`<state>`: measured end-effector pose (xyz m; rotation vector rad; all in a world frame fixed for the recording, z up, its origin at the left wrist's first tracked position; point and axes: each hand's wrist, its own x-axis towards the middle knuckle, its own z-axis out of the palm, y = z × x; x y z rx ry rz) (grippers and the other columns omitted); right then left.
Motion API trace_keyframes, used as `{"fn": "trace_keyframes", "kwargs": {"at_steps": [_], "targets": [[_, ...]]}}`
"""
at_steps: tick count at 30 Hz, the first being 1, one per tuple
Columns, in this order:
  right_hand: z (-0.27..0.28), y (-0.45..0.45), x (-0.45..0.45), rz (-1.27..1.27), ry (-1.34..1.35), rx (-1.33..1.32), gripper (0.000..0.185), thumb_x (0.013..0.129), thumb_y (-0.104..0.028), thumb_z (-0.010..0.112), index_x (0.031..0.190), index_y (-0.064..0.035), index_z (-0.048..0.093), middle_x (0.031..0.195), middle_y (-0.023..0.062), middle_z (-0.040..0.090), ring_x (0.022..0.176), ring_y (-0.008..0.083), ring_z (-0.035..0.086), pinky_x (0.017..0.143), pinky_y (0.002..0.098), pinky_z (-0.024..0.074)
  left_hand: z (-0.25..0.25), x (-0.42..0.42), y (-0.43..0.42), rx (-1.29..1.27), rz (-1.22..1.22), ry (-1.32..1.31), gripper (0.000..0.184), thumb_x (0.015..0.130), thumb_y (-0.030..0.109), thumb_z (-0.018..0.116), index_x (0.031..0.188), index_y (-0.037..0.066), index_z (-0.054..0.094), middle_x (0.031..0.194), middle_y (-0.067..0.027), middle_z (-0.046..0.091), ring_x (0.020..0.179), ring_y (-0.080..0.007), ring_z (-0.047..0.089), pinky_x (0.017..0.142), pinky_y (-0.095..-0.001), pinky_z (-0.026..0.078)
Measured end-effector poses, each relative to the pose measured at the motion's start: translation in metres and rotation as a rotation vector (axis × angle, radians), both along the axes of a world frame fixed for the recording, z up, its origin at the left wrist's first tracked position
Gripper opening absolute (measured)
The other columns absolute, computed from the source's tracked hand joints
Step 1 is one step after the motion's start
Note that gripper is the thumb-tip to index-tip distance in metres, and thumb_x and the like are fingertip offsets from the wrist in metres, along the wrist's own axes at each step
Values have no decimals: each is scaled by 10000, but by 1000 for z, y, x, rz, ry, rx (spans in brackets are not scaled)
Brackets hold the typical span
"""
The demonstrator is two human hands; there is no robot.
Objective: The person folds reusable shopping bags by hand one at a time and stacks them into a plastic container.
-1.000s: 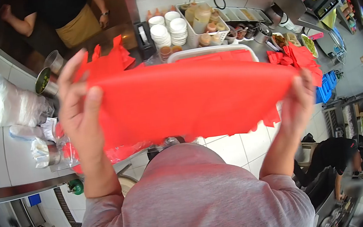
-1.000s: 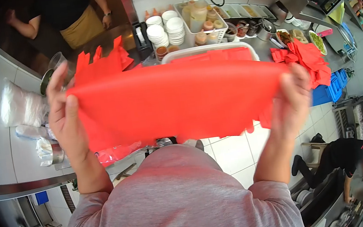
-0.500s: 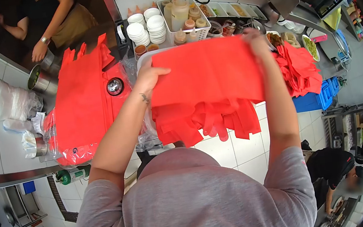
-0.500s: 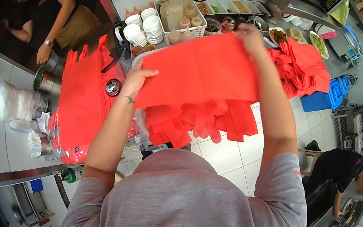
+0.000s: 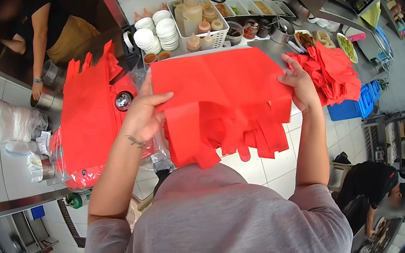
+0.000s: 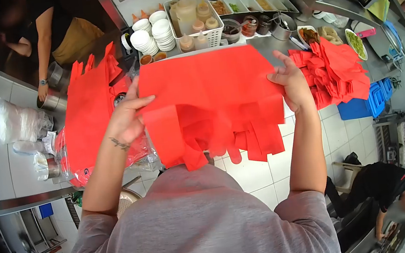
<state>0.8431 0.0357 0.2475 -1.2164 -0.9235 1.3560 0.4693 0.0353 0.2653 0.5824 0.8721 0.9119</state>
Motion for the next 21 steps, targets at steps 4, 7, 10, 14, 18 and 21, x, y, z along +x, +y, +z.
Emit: {"fn": "trace_keyframes", "kwargs": {"at_steps": [4, 7, 10, 14, 18, 21], "targets": [[-58, 4, 21, 22, -171, -185, 740, 816, 87, 588, 1476, -21, 271, 935, 106, 618, 798, 192, 648, 691, 269, 535, -62, -12, 3, -78, -97, 167, 849, 841, -87, 527, 1541, 183, 128, 1466, -101, 402, 1220, -222, 542, 911, -346, 527], [-68, -7, 13, 33, -311, -348, 764, 807, 37, 636, 1477, -29, 275, 1025, 113, 606, 940, 221, 625, 737, 364, 539, -102, -16, -4, -160, -129, 270, 868, 830, -98, 538, 1540, 187, 126, 1452, -95, 417, 1225, -230, 533, 938, -384, 488], [-45, -8, -9, -17, -502, -452, 756, 804, -63, 692, 1463, -50, 322, 1180, 152, 582, 1091, 276, 586, 862, 428, 513, -76, -3, -12, -185, -60, 427, 879, 825, -70, 582, 1539, 192, 139, 1464, -127, 398, 1287, -289, 465, 1026, -482, 403], [-47, 32, -38, 2, -1317, 550, 746, 788, -253, 748, 1428, -95, 397, 1364, 187, 501, 1246, 350, 488, 1050, 422, 392, -93, 10, 23, 1008, 114, 1299, 814, 851, 186, 662, 1530, 200, 212, 1538, -162, 249, 1386, -363, 305, 1096, -594, 253], [-145, 70, -71, 207, -1639, 483, 790, 813, -479, 672, 1463, -155, 363, 1506, 155, 336, 1401, 319, 298, 1122, 557, 232, -150, 50, 56, 1159, -297, 1682, 820, 836, 514, 639, 1507, 193, 296, 1601, -129, 105, 1470, -357, 94, 1112, -683, 61], [-179, 69, -72, 270, -1783, 326, 820, 832, -591, 589, 1493, -189, 318, 1576, 125, 206, 1455, 297, 189, 1113, 642, 166, -191, 46, 62, 980, -428, 1754, 884, 803, 636, 593, 1510, 198, 294, 1611, -117, 70, 1485, -326, -8, 1123, -659, -18]]}}
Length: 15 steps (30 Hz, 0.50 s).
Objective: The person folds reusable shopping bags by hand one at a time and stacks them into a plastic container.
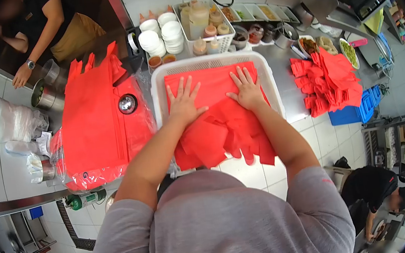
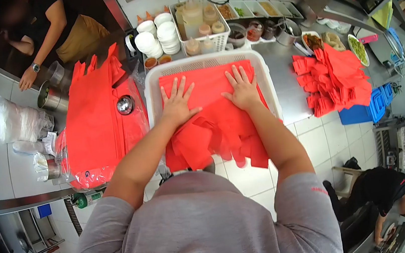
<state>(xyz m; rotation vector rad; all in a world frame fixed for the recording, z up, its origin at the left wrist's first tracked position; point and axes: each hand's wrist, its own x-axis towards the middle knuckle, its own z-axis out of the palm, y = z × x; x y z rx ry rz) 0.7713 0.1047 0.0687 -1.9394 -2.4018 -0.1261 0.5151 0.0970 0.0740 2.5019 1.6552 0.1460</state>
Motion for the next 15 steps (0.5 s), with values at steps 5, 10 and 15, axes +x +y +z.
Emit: {"fn": "trace_keyframes", "kwargs": {"at_steps": [5, 10, 15], "targets": [[-4, 6, 1, -15, -26, -5, 851, 836, -629, 555, 1519, -216, 261, 1608, 95, 122, 1481, 280, 107, 1118, 661, 128, 10, -3, 11, -61, 17, 7, 914, 783, 623, 634, 1517, 212, 275, 1615, -102, 65, 1487, -315, 7, 1112, -673, -40], [28, 22, -10, -86, -15, -249, 803, 781, -436, 724, 1467, -191, 386, 1595, 104, 184, 1483, 280, 117, 1123, 663, 80, 74, -86, -2, 80, -20, -772, 697, 858, 397, 669, 1436, 109, 406, 1440, -212, 414, 1362, -341, 360, 1128, -464, 287], [143, 27, -117, 204, 465, 276, 460, 822, -208, 693, 1254, -91, 590, 1279, 163, 588, 1275, 335, 477, 1085, 473, 335, 101, -303, -16, -111, 465, -2008, 467, 993, 366, 504, 1296, 10, 502, 1252, -164, 596, 1137, -280, 600, 991, -430, 464]]}}
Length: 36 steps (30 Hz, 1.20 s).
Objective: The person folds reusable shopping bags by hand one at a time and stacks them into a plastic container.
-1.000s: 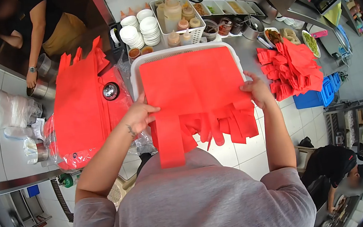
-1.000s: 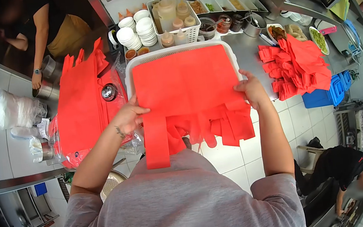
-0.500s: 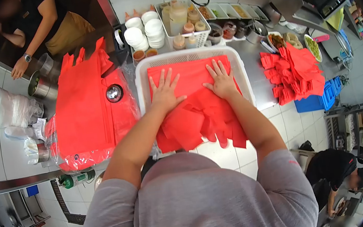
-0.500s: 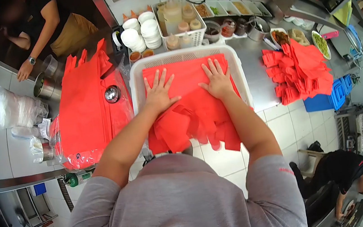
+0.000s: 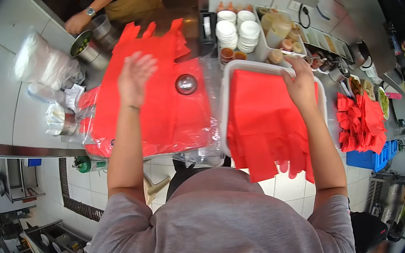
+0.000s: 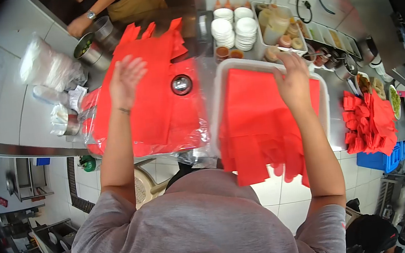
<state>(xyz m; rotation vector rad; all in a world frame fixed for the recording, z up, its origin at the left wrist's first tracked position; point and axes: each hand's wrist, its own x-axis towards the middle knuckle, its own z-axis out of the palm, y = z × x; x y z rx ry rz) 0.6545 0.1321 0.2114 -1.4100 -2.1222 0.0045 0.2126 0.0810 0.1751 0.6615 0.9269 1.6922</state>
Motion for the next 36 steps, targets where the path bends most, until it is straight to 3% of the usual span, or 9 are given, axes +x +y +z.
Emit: {"fn": "trace_keyframes", "kwargs": {"at_steps": [6, 8, 11, 14, 15, 18, 31, 33, 36], "targets": [[19, -54, -236, 643, 295, -681, 411, 856, -195, 662, 1224, -31, 579, 1160, 217, 628, 1098, 350, 600, 944, 407, 476, -164, -234, 0, -664, 575, 1723, 632, 861, 412, 673, 1289, -25, 513, 1262, -247, 565, 1134, -385, 570, 1007, -444, 432], [-43, -46, -296, 544, 79, -739, 519, 814, -241, 731, 1230, 22, 565, 1145, 205, 634, 1061, 288, 620, 928, 357, 489, -167, -229, -23, -916, 411, 1710, 628, 803, 350, 746, 1258, -29, 538, 1298, -247, 539, 1137, -393, 567, 987, -420, 452], [-119, -29, -349, 284, -230, -783, 690, 778, -335, 757, 1245, 106, 505, 1203, 237, 598, 1144, 323, 576, 977, 393, 461, -136, -218, -44, -777, 321, 1616, 631, 766, 296, 779, 1242, -45, 543, 1230, -255, 584, 1091, -400, 592, 942, -411, 483], [-162, -24, -370, 1, -216, -540, 557, 794, -317, 738, 1158, 64, 560, 1158, 247, 567, 1062, 394, 586, 933, 429, 485, -144, -227, -71, -659, 234, 1299, 623, 735, 263, 799, 1206, -66, 560, 1131, -260, 633, 1029, -386, 626, 892, -416, 505], [-173, -30, -373, -179, 137, -600, 489, 790, -280, 747, 1074, 75, 567, 1153, 258, 571, 1048, 388, 599, 888, 441, 510, -145, -231, -73, -662, 220, 1298, 623, 735, 263, 799, 1206, -66, 560, 1131, -260, 633, 1029, -386, 626, 892, -416, 505], [-190, -33, -385, -333, 264, -613, 443, 787, -238, 745, 1051, 66, 560, 1087, 236, 610, 999, 368, 629, 841, 445, 529, -145, -244, -76, -704, 446, 1044, 476, 772, 184, 774, 1162, -41, 617, 972, -204, 701, 920, -289, 680, 823, -365, 515], [-161, -61, -368, -278, 609, -668, 217, 855, -224, 651, 849, -8, 632, 843, 155, 671, 828, 264, 660, 747, 360, 516, -141, -299, -82, -557, 359, 1310, 230, 779, 186, 729, 854, -24, 672, 957, -179, 675, 810, -293, 640, 736, -374, 505], [-170, -66, -347, -237, 1221, -1077, 266, 872, -271, 665, 967, -24, 639, 928, 121, 674, 878, 235, 630, 811, 332, 479, -133, -307, -88, -649, -84, 451, 290, 804, 226, 737, 938, -21, 664, 1003, -144, 681, 878, -255, 647, 777, -370, 503], [-120, -53, -355, -263, 1348, -1513, 343, 869, -254, 693, 1117, -33, 611, 1052, 120, 651, 948, 238, 603, 866, 345, 452, -85, -265, -82, -654, -81, 333, 406, 834, 286, 738, 1061, -32, 628, 1073, -128, 665, 976, -229, 634, 851, -355, 499]]}}
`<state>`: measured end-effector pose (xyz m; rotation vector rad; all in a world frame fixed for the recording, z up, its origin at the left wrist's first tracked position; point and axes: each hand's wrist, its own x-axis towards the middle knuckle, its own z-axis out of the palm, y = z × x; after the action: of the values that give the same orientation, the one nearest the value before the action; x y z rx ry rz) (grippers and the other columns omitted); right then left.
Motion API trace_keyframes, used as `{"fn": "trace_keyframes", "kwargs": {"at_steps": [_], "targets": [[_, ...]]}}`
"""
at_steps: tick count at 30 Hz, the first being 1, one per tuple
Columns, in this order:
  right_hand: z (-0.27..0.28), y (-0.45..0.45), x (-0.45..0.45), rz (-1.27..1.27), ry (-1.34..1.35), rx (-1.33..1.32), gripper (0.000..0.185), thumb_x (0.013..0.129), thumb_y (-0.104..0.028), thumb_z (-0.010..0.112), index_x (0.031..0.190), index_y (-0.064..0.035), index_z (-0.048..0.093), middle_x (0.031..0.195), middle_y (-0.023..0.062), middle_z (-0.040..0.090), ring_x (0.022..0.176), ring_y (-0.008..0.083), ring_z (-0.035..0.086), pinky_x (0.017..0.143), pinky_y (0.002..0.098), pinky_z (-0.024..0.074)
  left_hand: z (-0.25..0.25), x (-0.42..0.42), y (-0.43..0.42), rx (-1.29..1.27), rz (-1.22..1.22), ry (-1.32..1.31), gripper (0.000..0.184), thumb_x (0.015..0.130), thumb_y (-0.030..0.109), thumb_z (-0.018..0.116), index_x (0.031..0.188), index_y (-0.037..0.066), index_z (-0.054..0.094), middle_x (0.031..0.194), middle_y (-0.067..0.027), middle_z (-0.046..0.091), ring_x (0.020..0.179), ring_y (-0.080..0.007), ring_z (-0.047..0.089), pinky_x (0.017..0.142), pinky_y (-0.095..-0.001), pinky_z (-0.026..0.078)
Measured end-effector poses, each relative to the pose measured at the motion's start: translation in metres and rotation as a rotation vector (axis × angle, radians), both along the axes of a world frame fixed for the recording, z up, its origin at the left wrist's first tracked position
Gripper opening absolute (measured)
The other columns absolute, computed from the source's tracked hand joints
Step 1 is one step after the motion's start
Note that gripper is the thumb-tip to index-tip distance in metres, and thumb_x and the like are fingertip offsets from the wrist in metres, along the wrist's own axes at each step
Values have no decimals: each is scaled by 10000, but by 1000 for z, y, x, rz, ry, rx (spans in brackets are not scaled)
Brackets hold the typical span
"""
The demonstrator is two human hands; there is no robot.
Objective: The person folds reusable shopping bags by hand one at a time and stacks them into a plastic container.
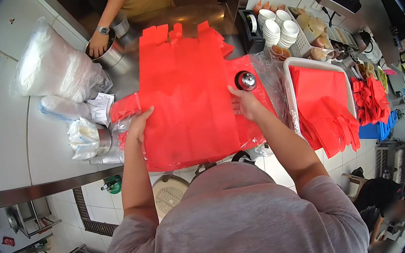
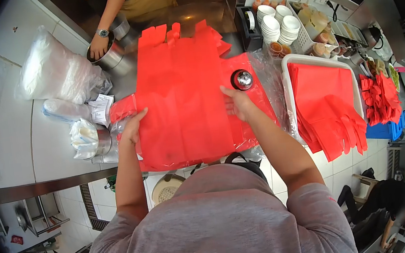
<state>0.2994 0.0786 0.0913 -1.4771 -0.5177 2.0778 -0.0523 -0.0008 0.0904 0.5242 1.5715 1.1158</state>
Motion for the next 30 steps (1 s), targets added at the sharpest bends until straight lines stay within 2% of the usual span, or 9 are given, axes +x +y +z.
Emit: {"fn": "trace_keyframes", "kwargs": {"at_steps": [4, 6, 8, 12, 14, 16, 22, 27, 30], "targets": [[-44, 48, -19, 94, -153, 303, 458, 832, -220, 748, 1192, -1, 569, 1122, 146, 621, 1032, 212, 572, 909, 401, 449, -51, -38, 45, -11, 120, 87, 501, 863, 299, 725, 1193, -48, 576, 1208, -163, 608, 1111, -233, 588, 960, -343, 455], [0, 53, -22, -135, -411, 448, 394, 830, -151, 744, 1152, 25, 600, 1161, 136, 606, 1048, 188, 566, 925, 371, 451, -56, -68, 58, 165, 58, -43, 509, 885, 244, 705, 1257, -67, 550, 1364, -177, 499, 1224, -206, 510, 1034, -321, 393], [39, 59, 0, -153, -233, 655, 290, 847, -68, 706, 1111, 33, 640, 1127, 114, 625, 1011, 162, 581, 926, 305, 449, 4, -46, 58, 543, 41, 55, 417, 926, 161, 646, 1259, -72, 556, 1327, -163, 540, 1190, -199, 536, 1025, -323, 401], [148, 23, 53, -419, 82, 973, 256, 845, -3, 681, 1097, 35, 659, 1066, 100, 671, 946, 150, 620, 914, 276, 458, 152, 44, 34, 769, -82, -262, 271, 954, 82, 579, 1189, -48, 610, 1197, -108, 631, 1071, -185, 612, 959, -327, 474], [180, -5, 110, -458, 263, 1049, 350, 836, 21, 670, 1181, 41, 614, 1183, 120, 636, 1032, 173, 617, 944, 296, 460, 177, 80, 26, 808, -141, -330, 297, 921, 36, 603, 1208, -35, 586, 1246, -116, 603, 1109, -183, 598, 973, -323, 471], [217, -52, 156, -369, 82, 1273, 439, 837, 48, 645, 1265, 36, 547, 1235, 133, 613, 1106, 206, 605, 970, 323, 463, 210, 154, 10, 977, -228, -130, 454, 861, -40, 631, 1293, -15, 493, 1269, -125, 582, 1147, -204, 578, 999, -341, 453], [269, -125, 361, -457, -579, 1231, 397, 827, 144, 564, 1204, 24, 537, 1231, 134, 608, 1149, 209, 594, 976, 327, 482, 175, 335, 5, 720, -739, -626, 706, 818, -66, 634, 1430, 8, 292, 1404, -105, 449, 1297, -214, 451, 1086, -370, 361], [185, -88, 522, -415, -960, 872, 416, 816, 127, 558, 1182, -70, 537, 1112, 9, 589, 1034, 126, 561, 898, 270, 471, 84, 469, -10, 581, -962, -398, 783, 807, -109, 590, 1479, 37, 217, 1444, -98, 392, 1330, -185, 393, 1073, -359, 374], [132, -55, 540, -265, -692, 801, 437, 824, 118, 512, 1226, -53, 500, 1166, 86, 591, 1074, 176, 567, 922, 285, 463, 75, 493, 3, 452, -893, -46, 778, 761, -96, 588, 1458, 13, 262, 1420, -114, 415, 1304, -210, 420, 1056, -335, 383]]}}
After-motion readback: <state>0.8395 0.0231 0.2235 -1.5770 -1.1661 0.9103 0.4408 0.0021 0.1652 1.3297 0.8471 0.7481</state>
